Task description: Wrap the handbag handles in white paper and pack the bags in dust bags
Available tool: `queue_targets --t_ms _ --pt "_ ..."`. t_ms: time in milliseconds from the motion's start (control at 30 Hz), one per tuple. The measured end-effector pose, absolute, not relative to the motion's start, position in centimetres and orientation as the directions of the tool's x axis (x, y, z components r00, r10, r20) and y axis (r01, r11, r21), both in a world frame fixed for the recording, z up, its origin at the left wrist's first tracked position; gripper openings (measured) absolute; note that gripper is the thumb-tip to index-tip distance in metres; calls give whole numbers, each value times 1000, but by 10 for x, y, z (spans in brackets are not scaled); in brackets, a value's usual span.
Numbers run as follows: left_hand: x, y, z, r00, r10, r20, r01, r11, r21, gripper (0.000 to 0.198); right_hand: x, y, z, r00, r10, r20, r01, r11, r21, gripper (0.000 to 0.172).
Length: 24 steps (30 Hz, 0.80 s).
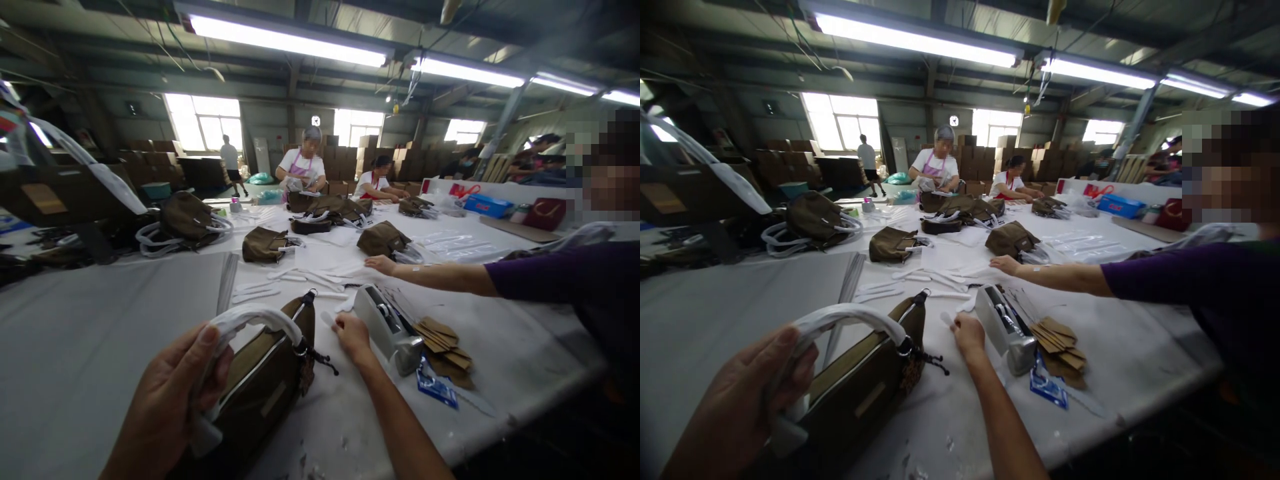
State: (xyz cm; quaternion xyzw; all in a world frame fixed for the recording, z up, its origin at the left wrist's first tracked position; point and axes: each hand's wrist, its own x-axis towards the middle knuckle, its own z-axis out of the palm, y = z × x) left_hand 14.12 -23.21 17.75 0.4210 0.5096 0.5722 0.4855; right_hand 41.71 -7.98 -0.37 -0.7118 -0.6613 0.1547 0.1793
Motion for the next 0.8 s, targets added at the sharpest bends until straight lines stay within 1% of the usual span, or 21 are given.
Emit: queue_targets --t_ms 100,200,267,333,433,533,633,667,700,767,800 --pt "143 -231 177 -158 987 1 -133 -22 991 54 421 -82 -4 70 995 71 881 -28 -472 20" --pt "142 -231 176 -142 990 9 -117 -25 993 54 427 -81 -4 33 993 110 854 29 -519 18" --pt "141 -230 175 -143 990 24 -106 -39 994 52 431 -80 -4 -1 990 144 827 82 -557 21" --pt "141 -230 173 -131 990 47 -101 -60 993 52 433 -80 -1 -26 982 189 799 134 -586 29" --pt "141 -229 174 -118 992 55 -98 -67 993 51 430 -86 9 -8 963 268 770 177 -613 48" --pt "143 -230 176 -97 994 53 -79 -61 995 51 417 -109 34 -1 930 367 745 246 -620 55" --pt "146 -230 182 -112 990 88 2 -88 996 45 395 -151 67 -76 837 541 695 434 -574 54" --pt "147 -230 184 -116 988 100 51 -94 994 42 386 -166 79 -118 731 672 648 569 -505 53" --pt "147 -230 186 -117 987 113 111 -100 989 40 377 -181 89 -157 628 762 606 671 -427 57" --pt "147 -231 189 -66 988 142 251 -121 960 38 357 -205 106 -206 502 840 548 770 -327 67" --pt "146 -231 190 -19 987 162 318 -148 937 37 348 -214 112 -216 476 852 535 788 -304 71"
